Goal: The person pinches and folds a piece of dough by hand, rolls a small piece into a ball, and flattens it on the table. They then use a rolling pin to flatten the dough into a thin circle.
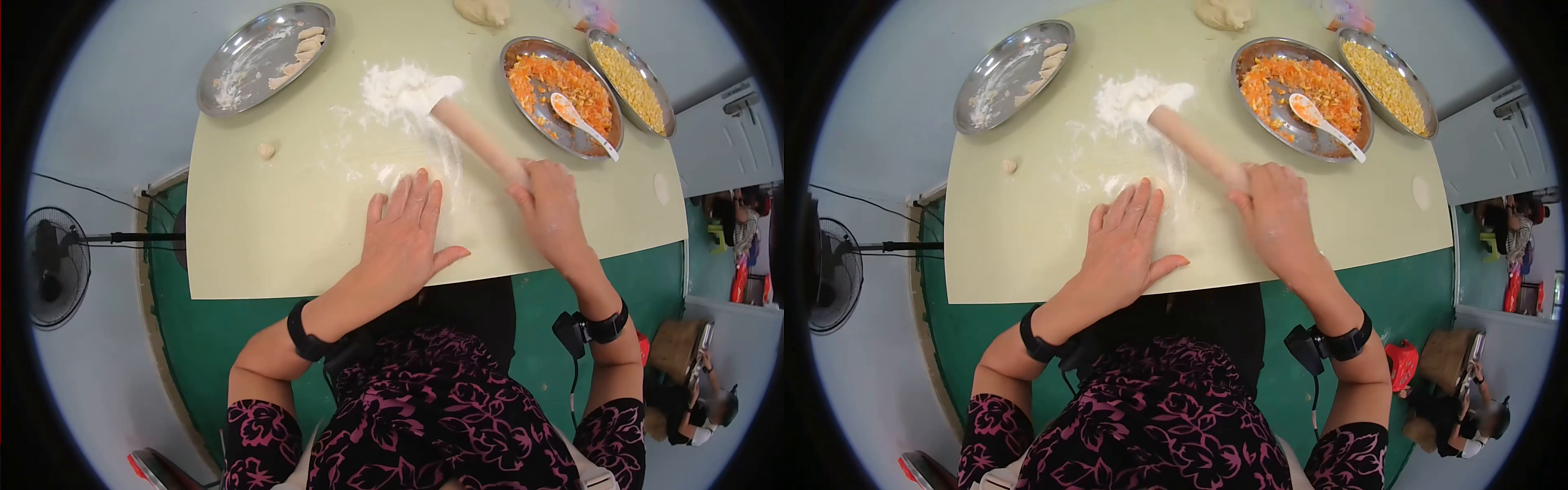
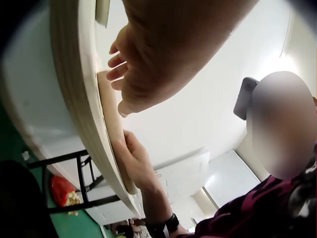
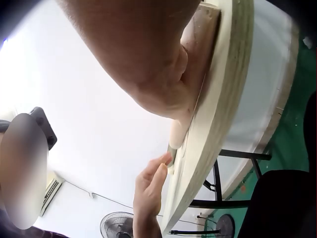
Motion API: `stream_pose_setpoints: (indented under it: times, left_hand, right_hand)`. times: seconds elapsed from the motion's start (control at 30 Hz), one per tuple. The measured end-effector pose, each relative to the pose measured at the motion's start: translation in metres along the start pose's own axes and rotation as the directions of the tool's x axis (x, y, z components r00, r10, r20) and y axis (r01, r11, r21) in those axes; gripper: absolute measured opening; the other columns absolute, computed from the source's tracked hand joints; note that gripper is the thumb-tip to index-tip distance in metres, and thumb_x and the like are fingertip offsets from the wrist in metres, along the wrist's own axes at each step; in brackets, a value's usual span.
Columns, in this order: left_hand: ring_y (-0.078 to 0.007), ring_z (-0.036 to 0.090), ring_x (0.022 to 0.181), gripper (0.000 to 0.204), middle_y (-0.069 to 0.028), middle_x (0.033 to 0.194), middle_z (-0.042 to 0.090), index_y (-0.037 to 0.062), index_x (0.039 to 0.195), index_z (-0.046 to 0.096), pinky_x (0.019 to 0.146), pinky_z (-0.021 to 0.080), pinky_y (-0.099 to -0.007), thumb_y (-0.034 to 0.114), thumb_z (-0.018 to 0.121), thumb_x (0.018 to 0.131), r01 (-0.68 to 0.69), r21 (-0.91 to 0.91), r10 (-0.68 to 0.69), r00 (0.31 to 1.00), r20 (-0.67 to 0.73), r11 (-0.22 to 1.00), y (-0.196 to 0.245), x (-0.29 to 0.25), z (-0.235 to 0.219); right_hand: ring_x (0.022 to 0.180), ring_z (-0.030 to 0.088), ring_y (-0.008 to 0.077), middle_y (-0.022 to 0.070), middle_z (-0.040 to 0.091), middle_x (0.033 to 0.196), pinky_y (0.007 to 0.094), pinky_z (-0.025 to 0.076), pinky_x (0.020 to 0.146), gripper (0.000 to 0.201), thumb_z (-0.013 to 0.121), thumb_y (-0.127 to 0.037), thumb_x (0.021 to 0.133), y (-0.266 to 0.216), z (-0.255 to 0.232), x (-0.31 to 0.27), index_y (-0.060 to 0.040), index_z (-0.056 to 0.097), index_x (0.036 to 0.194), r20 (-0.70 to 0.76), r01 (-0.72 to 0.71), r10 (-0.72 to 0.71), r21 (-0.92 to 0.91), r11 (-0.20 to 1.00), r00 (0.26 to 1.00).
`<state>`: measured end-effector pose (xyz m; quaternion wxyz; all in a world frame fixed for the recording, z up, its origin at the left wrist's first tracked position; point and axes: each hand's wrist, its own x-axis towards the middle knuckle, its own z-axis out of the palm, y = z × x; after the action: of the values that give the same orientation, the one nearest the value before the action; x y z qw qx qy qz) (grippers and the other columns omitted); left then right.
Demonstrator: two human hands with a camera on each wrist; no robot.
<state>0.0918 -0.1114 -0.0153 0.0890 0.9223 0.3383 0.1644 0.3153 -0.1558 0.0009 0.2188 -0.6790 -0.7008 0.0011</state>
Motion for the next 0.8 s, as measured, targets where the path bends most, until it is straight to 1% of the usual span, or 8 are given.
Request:
stream_pose_setpoints:
  times: [0.07,0.23,0.33,0.43,0.47,0.57,0.67,0.8]
  left_hand:
    - [-0.0363,0.037,0.127,0.077,-0.0200,0.138,0.040,-0.0006,0.132,0.041,0.100,0.027,-0.0536,0.048,0.063,0.078,-0.046,-0.012,0.047,0.997,0.066,0.999,0.000,0.004,0.002]
    - [-0.0311,0.038,0.129,0.065,-0.0161,0.136,0.044,0.0046,0.127,0.049,0.106,0.022,-0.0545,0.043,0.067,0.077,-0.282,-0.150,0.314,0.908,0.278,0.948,-0.034,0.004,-0.029]
    - [-0.0280,0.053,0.111,0.040,-0.0134,0.114,0.060,0.0058,0.107,0.063,0.099,0.033,-0.0495,0.029,0.072,0.075,-0.323,-0.178,0.334,0.942,0.033,0.929,-0.055,-0.010,-0.048]
    - [-0.0255,0.061,0.093,0.023,-0.0096,0.094,0.065,0.0057,0.095,0.067,0.096,0.038,-0.0455,0.011,0.071,0.073,-0.128,-0.190,0.088,0.975,-0.205,0.974,-0.064,-0.030,-0.055]
    - [-0.0246,0.061,0.089,0.020,-0.0090,0.091,0.065,0.0052,0.093,0.067,0.094,0.039,-0.0445,0.009,0.070,0.073,-0.098,-0.201,0.047,0.969,-0.244,0.975,-0.066,-0.031,-0.054]
    - [-0.0225,0.061,0.080,0.015,-0.0077,0.083,0.064,0.0039,0.089,0.067,0.090,0.042,-0.0420,0.002,0.067,0.074,-0.053,-0.216,-0.018,0.949,-0.315,0.975,-0.066,-0.032,-0.048]
    - [-0.0219,0.061,0.080,0.014,-0.0079,0.083,0.064,0.0035,0.089,0.067,0.090,0.043,-0.0414,0.000,0.066,0.075,-0.098,-0.161,0.037,0.938,-0.345,0.982,-0.061,-0.023,-0.045]
    - [-0.0225,0.061,0.080,0.013,-0.0083,0.083,0.064,0.0033,0.088,0.066,0.091,0.043,-0.0419,0.000,0.066,0.076,-0.089,-0.139,0.025,0.913,-0.406,0.986,-0.067,-0.021,-0.041]
  right_hand:
    - [0.088,0.050,0.0313,0.0137,0.055,0.091,0.0432,0.038,0.080,0.033,0.065,-0.016,0.079,0.001,-0.012,0.001,-0.0015,0.056,0.107,-0.048,-0.042,0.045,0.047,0.998,0.998]
    - [0.090,0.050,0.0306,0.0125,0.055,0.094,0.0426,0.038,0.082,0.037,0.068,-0.018,0.077,0.006,-0.010,-0.010,-0.0020,0.056,0.108,-0.005,0.106,-0.106,0.036,0.994,0.994]
    - [0.092,0.050,0.0298,0.0119,0.054,0.097,0.0422,0.039,0.084,0.041,0.068,-0.021,0.075,-0.002,-0.004,-0.015,-0.0026,0.055,0.110,0.035,0.199,-0.200,0.027,0.980,0.979]
    - [0.096,0.050,0.0295,0.0122,0.053,0.101,0.0440,0.037,0.090,0.047,0.067,-0.026,0.077,-0.024,0.005,-0.020,-0.0028,0.053,0.115,0.113,0.296,-0.293,-0.010,0.955,0.949]
    - [0.098,0.049,0.0295,0.0125,0.052,0.103,0.0450,0.037,0.093,0.048,0.066,-0.028,0.078,-0.028,0.007,-0.021,-0.0028,0.052,0.117,0.145,0.333,-0.325,-0.028,0.943,0.934]
    - [0.111,0.046,0.0330,0.0152,0.049,0.114,0.0503,0.030,0.100,0.057,0.061,-0.034,0.081,-0.012,0.010,0.007,-0.0035,0.046,0.127,0.144,0.214,-0.192,-0.152,0.965,0.971]
    - [0.124,0.039,0.0362,0.0180,0.045,0.128,0.0542,0.025,0.104,0.062,0.053,-0.044,0.085,-0.006,0.009,0.015,-0.0035,0.042,0.132,0.229,0.218,-0.185,-0.131,0.967,0.956]
    - [0.137,0.023,0.0366,0.0182,0.030,0.145,0.0556,0.016,0.109,0.072,0.051,-0.048,0.086,-0.032,0.003,-0.025,-0.0046,0.033,0.140,0.350,0.297,-0.276,-0.008,0.955,0.895]
